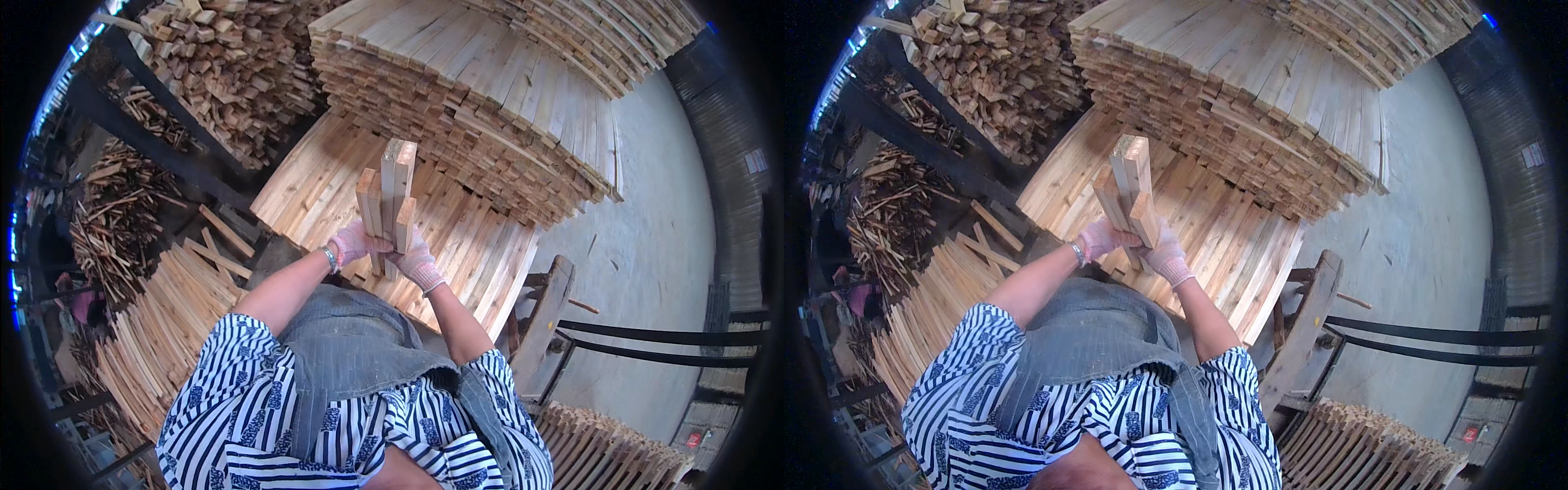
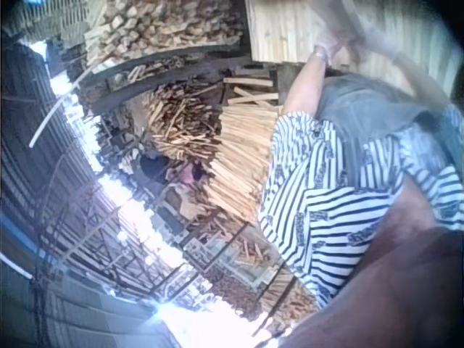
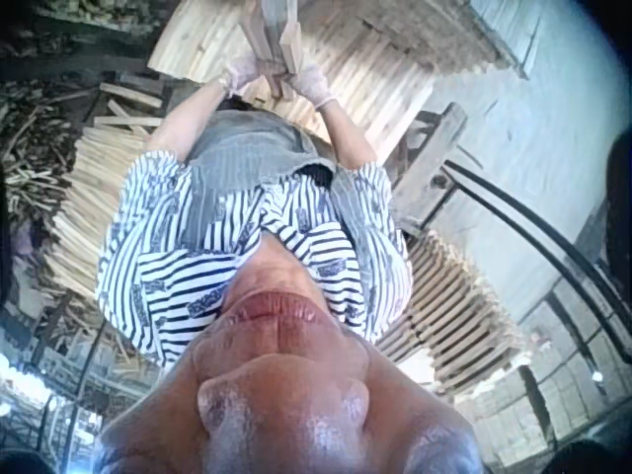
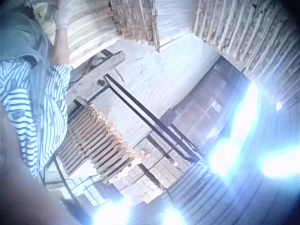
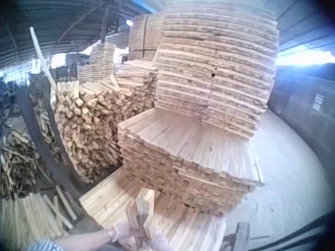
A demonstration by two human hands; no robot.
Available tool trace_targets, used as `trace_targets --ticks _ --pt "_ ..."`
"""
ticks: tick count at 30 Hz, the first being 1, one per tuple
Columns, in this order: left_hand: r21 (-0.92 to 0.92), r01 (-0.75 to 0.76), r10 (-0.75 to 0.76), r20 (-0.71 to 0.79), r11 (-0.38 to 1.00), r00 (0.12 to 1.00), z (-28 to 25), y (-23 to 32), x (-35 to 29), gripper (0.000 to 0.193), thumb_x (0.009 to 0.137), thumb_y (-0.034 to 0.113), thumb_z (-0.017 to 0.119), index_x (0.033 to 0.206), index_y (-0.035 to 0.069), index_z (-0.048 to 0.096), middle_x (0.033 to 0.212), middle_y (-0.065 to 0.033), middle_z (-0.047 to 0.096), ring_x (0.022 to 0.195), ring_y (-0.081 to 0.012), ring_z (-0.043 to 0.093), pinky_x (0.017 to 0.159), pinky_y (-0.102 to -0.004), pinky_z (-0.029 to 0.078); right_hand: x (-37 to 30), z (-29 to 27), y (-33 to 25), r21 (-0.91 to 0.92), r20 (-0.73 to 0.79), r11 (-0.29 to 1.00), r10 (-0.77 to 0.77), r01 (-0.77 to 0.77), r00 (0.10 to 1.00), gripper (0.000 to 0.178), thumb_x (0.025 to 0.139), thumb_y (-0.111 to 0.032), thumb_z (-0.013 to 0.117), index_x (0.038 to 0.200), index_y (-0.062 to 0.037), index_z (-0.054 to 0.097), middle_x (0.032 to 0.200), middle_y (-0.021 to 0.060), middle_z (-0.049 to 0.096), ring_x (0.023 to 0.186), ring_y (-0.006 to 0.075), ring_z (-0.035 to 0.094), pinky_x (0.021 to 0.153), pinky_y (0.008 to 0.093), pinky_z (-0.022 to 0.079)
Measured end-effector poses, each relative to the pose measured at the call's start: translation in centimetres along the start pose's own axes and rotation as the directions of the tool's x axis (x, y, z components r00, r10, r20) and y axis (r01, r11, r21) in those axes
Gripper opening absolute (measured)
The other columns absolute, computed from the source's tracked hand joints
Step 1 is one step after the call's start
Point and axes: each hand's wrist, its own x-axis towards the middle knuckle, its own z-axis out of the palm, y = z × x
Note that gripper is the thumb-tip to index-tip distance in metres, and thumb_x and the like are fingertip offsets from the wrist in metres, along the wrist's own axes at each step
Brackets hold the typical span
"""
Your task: The person repeatedly picks up bundles of wooden planks from a pile on the floor and stacks them onto a large, organized stack on a metal rack. The person wears gloves and a striped shirt while performing this repetitive manual labor in a workshop environment.
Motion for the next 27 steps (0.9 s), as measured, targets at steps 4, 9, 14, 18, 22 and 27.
trace_targets --ticks 4,9,14,18,22,27 --pt "0.002 0.070 -0.070 0.007 0.998 0.998 -1.5 -0.5 0.9 0.052 0.074 0.013 0.083 0.120 0.004 0.061 0.116 -0.0071 0.067 0.110 -0.0172 0.060 0.096 -0.0313 0.047 1.6 0.5 -0.3 0.031 0.004 0.999 -0.011 0.011 1.000 0.069 0.073 -0.025 0.079 0.131 -0.0079 0.048 0.124 0.0178 0.055 0.117 0.0353 0.054 0.097 0.0383 0.046" --pt "0.280 0.086 -0.112 0.078 0.956 0.991 -2.2 2.4 2.7 0.056 0.077 0.008 0.078 0.128 0.003 0.055 0.122 -0.0083 0.064 0.116 -0.0183 0.057 0.101 -0.0321 0.043 2.7 -0.8 -0.7 -0.067 -0.017 0.995 -0.082 0.080 0.997 0.061 0.078 -0.023 0.076 0.131 -0.0072 0.049 0.120 0.0184 0.057 0.116 0.0347 0.054 0.096 0.0380 0.046" --pt "0.156 0.029 -0.061 0.211 0.987 0.975 -5.5 5.1 1.7 0.056 0.078 0.012 0.079 0.127 0.002 0.055 0.118 -0.0098 0.065 0.111 -0.0187 0.059 0.095 -0.0338 0.049 2.5 -3.4 -6.0 0.140 0.102 0.981 0.119 -0.132 0.988 0.067 0.072 -0.020 0.081 0.129 -0.0067 0.050 0.122 0.0130 0.057 0.110 0.0252 0.057 0.096 0.0344 0.046" --pt "0.223 -0.063 0.040 0.106 0.973 0.994 -10.8 9.8 2.2 0.078 0.069 0.028 0.088 0.129 -0.001 0.048 0.118 -0.0139 0.063 0.100 -0.0212 0.060 0.089 -0.0307 0.049 1.9 -7.3 -5.4 -0.009 0.027 0.968 0.252 -0.251 0.967 0.065 0.071 -0.022 0.081 0.126 -0.0056 0.050 0.114 0.0107 0.062 0.107 0.0222 0.058 0.095 0.0327 0.047" --pt "0.532 -0.138 0.240 -0.127 0.835 0.962 -16.6 15.7 3.5 0.081 0.067 0.033 0.088 0.127 0.003 0.041 0.116 -0.0161 0.062 0.107 -0.0256 0.060 0.091 -0.0351 0.049 2.8 -15.9 -8.5 -0.419 -0.049 0.816 0.418 -0.398 0.907 0.045 0.075 -0.027 0.077 0.112 -0.0100 0.059 0.101 0.0117 0.064 0.097 0.0240 0.061 0.091 0.0364 0.051" --pt "0.937 -0.187 0.352 0.075 0.297 0.933 -20.4 26.4 6.5 0.070 0.066 0.030 0.085 0.121 0.011 0.048 0.109 -0.0159 0.060 0.103 -0.0337 0.059 0.093 -0.0404 0.048 6.7 -25.9 -14.9 -0.774 -0.287 0.468 0.342 -0.427 0.895 0.043 0.079 -0.027 0.073 0.118 -0.0207 0.058 0.109 0.0102 0.062 0.101 0.0249 0.060 0.093 0.0386 0.048"
